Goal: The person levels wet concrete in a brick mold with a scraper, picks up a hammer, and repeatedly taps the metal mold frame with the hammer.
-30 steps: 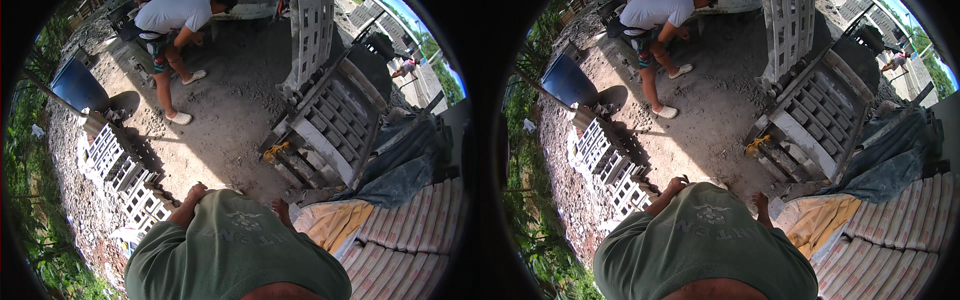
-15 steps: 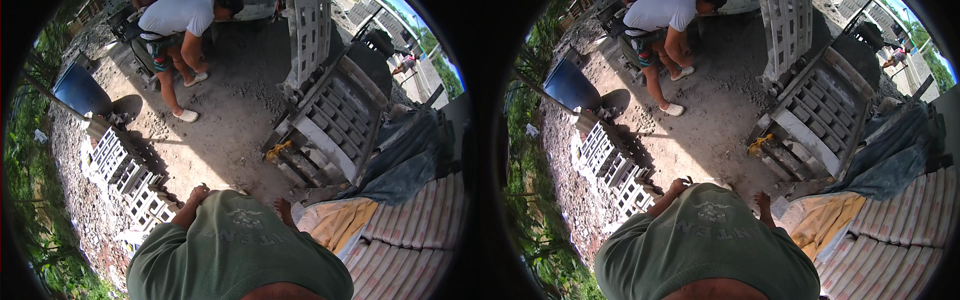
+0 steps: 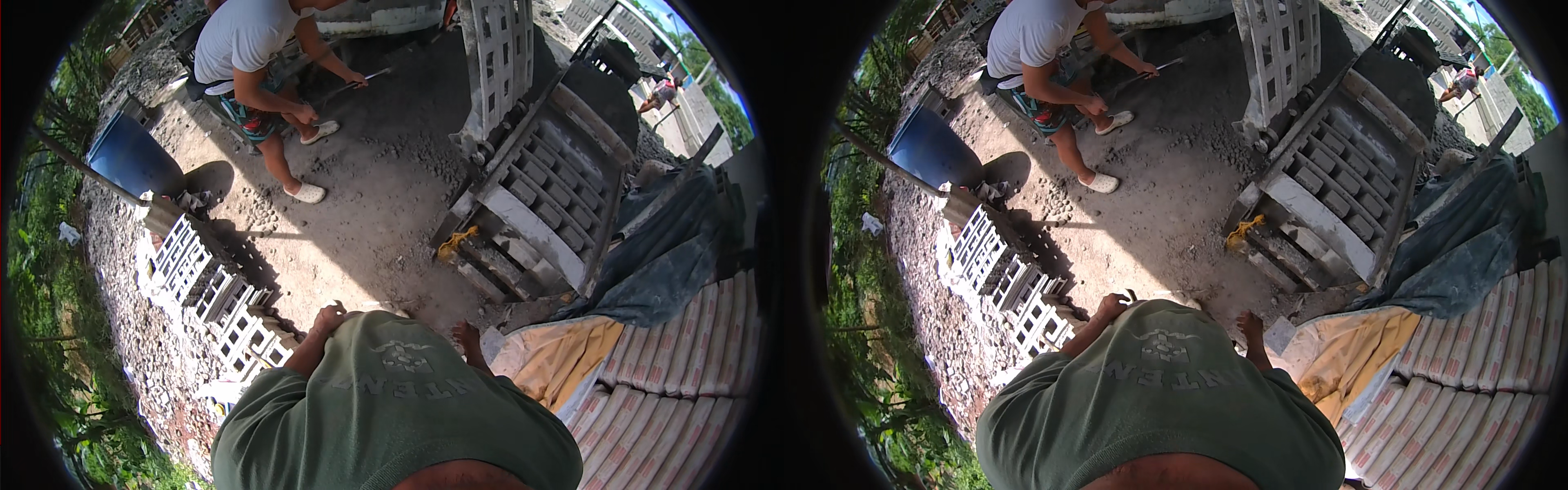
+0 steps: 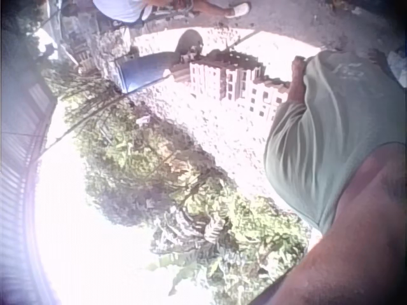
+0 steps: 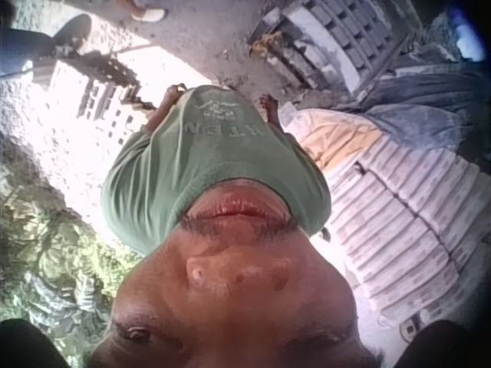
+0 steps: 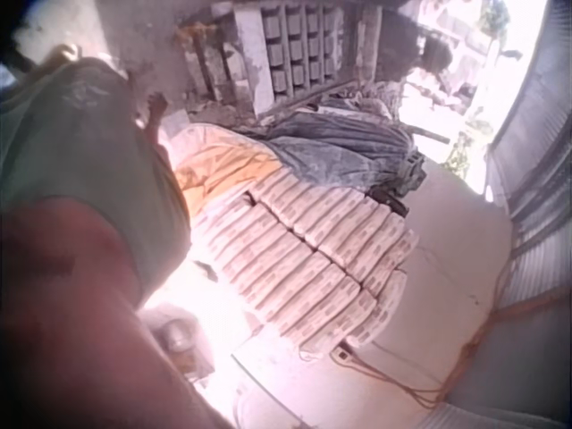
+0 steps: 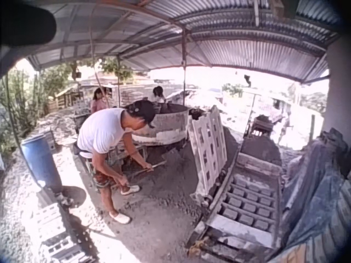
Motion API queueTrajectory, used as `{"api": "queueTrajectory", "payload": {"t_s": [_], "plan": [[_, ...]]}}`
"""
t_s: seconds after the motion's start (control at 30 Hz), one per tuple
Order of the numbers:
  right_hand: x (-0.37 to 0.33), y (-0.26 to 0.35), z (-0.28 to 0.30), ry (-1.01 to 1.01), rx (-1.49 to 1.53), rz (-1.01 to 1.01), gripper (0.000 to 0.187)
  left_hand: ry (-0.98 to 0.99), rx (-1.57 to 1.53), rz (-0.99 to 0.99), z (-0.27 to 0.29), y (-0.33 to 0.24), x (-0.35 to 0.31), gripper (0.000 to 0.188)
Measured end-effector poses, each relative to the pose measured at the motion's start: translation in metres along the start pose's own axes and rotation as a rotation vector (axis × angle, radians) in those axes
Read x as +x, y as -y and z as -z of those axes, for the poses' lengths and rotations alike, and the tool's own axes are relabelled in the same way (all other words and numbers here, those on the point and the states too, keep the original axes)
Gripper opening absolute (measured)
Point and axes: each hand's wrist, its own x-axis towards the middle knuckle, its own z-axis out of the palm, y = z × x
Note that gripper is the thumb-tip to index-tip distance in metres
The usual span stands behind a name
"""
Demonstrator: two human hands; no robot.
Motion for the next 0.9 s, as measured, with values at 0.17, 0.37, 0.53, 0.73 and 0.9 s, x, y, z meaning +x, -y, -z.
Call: {"api": "queueTrajectory", "payload": {"t_s": [0.17, 0.37, 0.53, 0.73, 0.9], "plan": [[0.002, 0.000, 0.004, 0.145, 0.055, 0.034, 0.045, -0.005, -0.021, 0.006, -0.001, 0.001, 0.000, 0.032], [0.005, 0.001, -0.001, -0.026, -0.038, -0.001, 0.044, -0.015, -0.050, 0.000, -0.003, -0.001, 0.000, 0.017], [0.009, -0.005, 0.005, 0.013, -0.065, 0.042, 0.046, -0.017, -0.025, -0.056, -0.001, -0.002, 0.002, 0.033], [0.007, -0.005, 0.005, -0.024, -0.125, 0.047, 0.049, 0.009, 0.004, 0.008, -0.004, -0.004, 0.006, 0.030], [0.002, 0.002, 0.001, -0.030, -0.159, 0.055, 0.050, -0.009, 0.014, -0.015, -0.005, -0.004, 0.008, 0.028]]}}
